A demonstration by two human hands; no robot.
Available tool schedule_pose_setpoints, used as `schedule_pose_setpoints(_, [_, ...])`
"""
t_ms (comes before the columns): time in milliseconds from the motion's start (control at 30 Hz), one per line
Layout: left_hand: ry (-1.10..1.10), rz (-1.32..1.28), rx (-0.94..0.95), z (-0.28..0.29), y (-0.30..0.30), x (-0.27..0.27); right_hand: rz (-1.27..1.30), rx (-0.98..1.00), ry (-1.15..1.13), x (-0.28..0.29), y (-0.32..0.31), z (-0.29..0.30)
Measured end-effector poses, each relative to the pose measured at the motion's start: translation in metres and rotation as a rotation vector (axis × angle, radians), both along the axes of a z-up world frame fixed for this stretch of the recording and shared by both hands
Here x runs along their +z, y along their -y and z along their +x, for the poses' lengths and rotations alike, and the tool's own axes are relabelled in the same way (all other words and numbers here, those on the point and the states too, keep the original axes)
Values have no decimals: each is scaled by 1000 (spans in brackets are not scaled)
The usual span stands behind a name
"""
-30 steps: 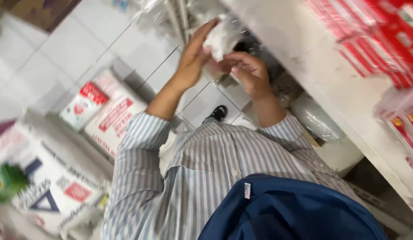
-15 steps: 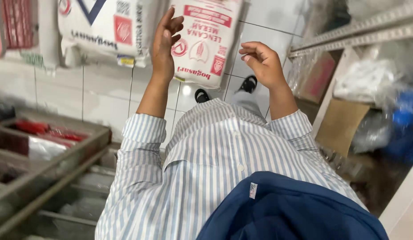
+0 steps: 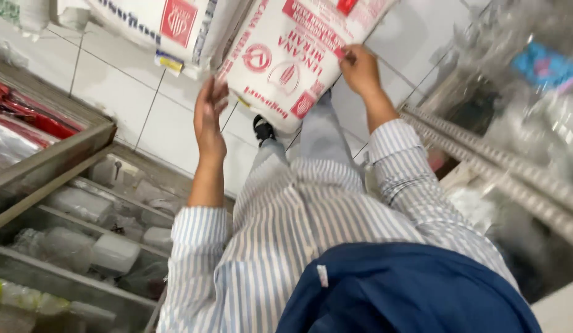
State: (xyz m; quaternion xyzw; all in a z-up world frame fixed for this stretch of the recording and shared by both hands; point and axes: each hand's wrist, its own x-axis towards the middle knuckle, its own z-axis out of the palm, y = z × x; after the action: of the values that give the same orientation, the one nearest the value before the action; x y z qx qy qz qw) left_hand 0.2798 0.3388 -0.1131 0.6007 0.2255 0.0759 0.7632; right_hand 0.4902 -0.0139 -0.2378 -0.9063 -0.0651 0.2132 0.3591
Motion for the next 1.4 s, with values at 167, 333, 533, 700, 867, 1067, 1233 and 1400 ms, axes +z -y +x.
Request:
schedule_pose_setpoints(167, [-195,5,90,35,56,-27,-206,-6,-111,-128,23,96])
schedule_pose_setpoints(333, [-374,-36,144,49,116,-68,-433,52,-177,-230,42,172])
schedule_pose_setpoints(533, [-545,-166,114,50,151,-88,-514,284,191,-293,35,230])
schedule_pose_setpoints(700, [-634,-170,91,65,162,-89,-698,154,-39,-286,11,253])
schedule_pose_setpoints(867, [-595,-225,143,75,157,-94,-580,148,-51,-293,16,256])
schedule_pose_setpoints(1067, [-572,-206,123,61,145,-97,-236,-21,-227,-264,20,212])
schedule_pose_setpoints(1233, [-512,-204,15,62,127,-99,275,-527,-543,-186,17,152])
schedule_pose_setpoints(1400, [-470,-246,-130,78,96,-108,419,-670,-692,-75,5,109])
